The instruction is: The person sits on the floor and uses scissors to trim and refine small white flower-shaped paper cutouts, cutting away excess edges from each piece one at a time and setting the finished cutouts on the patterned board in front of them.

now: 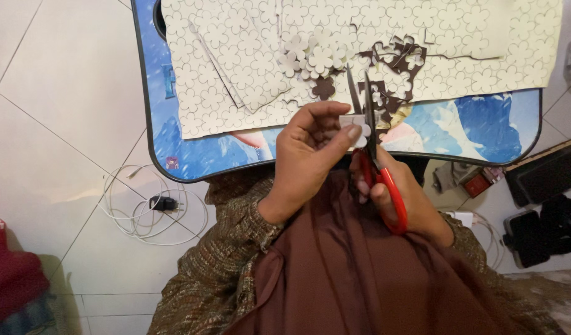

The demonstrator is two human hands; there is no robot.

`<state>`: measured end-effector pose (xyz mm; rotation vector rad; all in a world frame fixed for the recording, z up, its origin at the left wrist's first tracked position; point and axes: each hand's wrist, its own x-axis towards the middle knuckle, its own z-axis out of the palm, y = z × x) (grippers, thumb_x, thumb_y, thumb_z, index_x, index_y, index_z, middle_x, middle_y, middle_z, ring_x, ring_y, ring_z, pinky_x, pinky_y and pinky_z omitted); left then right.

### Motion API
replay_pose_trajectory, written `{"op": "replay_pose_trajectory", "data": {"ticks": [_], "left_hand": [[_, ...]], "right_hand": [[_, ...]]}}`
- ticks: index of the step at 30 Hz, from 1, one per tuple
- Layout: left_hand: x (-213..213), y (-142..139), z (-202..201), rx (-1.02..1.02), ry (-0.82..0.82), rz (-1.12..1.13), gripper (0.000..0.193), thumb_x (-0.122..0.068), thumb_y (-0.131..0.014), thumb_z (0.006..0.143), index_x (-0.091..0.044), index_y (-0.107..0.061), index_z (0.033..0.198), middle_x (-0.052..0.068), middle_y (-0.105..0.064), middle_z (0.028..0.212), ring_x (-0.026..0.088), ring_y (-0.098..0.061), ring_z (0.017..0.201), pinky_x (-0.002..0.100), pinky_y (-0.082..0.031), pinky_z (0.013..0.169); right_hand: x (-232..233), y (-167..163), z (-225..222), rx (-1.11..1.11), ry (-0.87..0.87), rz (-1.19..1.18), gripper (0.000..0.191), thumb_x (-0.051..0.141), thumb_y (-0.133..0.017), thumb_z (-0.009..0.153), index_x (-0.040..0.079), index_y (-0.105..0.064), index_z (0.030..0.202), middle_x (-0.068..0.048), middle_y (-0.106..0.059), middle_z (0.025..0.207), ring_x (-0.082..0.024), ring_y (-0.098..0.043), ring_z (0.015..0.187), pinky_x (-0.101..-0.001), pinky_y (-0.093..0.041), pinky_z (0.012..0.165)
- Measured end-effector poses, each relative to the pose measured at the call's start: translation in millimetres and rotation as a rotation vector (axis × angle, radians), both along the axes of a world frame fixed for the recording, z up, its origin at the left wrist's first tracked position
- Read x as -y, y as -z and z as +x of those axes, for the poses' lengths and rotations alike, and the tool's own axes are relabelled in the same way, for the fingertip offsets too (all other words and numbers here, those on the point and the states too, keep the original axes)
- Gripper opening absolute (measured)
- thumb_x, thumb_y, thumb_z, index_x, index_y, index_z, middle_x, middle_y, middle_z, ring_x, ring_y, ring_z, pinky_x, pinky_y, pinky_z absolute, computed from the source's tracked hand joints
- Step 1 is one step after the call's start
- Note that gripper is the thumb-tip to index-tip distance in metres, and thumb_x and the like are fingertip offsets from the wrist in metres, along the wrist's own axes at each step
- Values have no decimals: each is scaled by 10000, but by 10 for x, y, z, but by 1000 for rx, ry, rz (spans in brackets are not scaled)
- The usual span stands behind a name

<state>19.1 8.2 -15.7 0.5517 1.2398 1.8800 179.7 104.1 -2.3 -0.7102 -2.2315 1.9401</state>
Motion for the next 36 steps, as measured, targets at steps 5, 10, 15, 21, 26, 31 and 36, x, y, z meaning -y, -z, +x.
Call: {"op": "replay_pose_trajectory", "data": {"ticks": [5, 10, 15, 21, 26, 31, 36], "left_hand": [[19, -109, -19, 1, 70, -51, 362, -18, -752, 971, -1, -616, 1305, 58, -708, 1066, 91, -671, 946, 235, -581, 816], [32, -184, -48, -48, 64, -73, 370, -7, -746, 976, 6, -609, 1320, 76, -722, 1082, 97, -678, 972, 235, -578, 862], [38, -203, -79, -33, 84, -47, 377, -1, -736, 979, 4, -599, 1330, 74, -714, 1107, 97, -681, 1006, 238, -582, 891], [52, -177, -103, -58, 51, -72, 411, 10, -756, 966, 14, -606, 1348, 71, -687, 1105, 98, -653, 1018, 241, -572, 901], [61, -160, -120, -54, 40, -61, 403, -6, -750, 970, 0, -604, 1346, 73, -703, 1120, 99, -671, 1033, 240, -582, 908], [51, -153, -167, -119, 11, -84, 389, -12, -754, 973, -2, -604, 1332, 77, -695, 1135, 100, -665, 1052, 238, -575, 922], [48, -153, -189, -109, 6, -59, 378, -22, -746, 979, -4, -598, 1326, 77, -704, 1131, 102, -675, 1052, 242, -580, 909]], "right_hand": [[-76, -58, -18, 3, -54, 74, 1171, 960, -310, 813, -29, -391, 1435, -28, -584, 869, -114, -523, 713, -270, -448, 630], [-56, -75, -31, 1, -48, -32, 1169, 981, -337, 773, -17, -452, 1371, -29, -519, 824, -118, -489, 696, -279, -435, 613], [-27, -77, -26, -4, -25, -48, 1111, 988, -337, 778, -1, -498, 1257, -21, -501, 789, -108, -481, 685, -277, -449, 621], [-66, -81, -1, 11, -48, -34, 1044, 983, -365, 768, 15, -517, 1130, -10, -510, 764, -100, -489, 650, -264, -445, 569], [-74, -54, 26, 30, -30, -92, 1035, 970, -426, 750, 8, -529, 1118, -22, -513, 769, -103, -492, 650, -262, -450, 563], [-92, -12, 51, 72, -41, -96, 1000, 966, -437, 734, 29, -532, 1070, -15, -525, 742, -95, -513, 613, -258, -456, 544], [-104, 14, 66, 52, -59, -75, 944, 944, -442, 762, 40, -531, 1018, -3, -523, 710, -90, -522, 579, -255, -454, 522]]}}
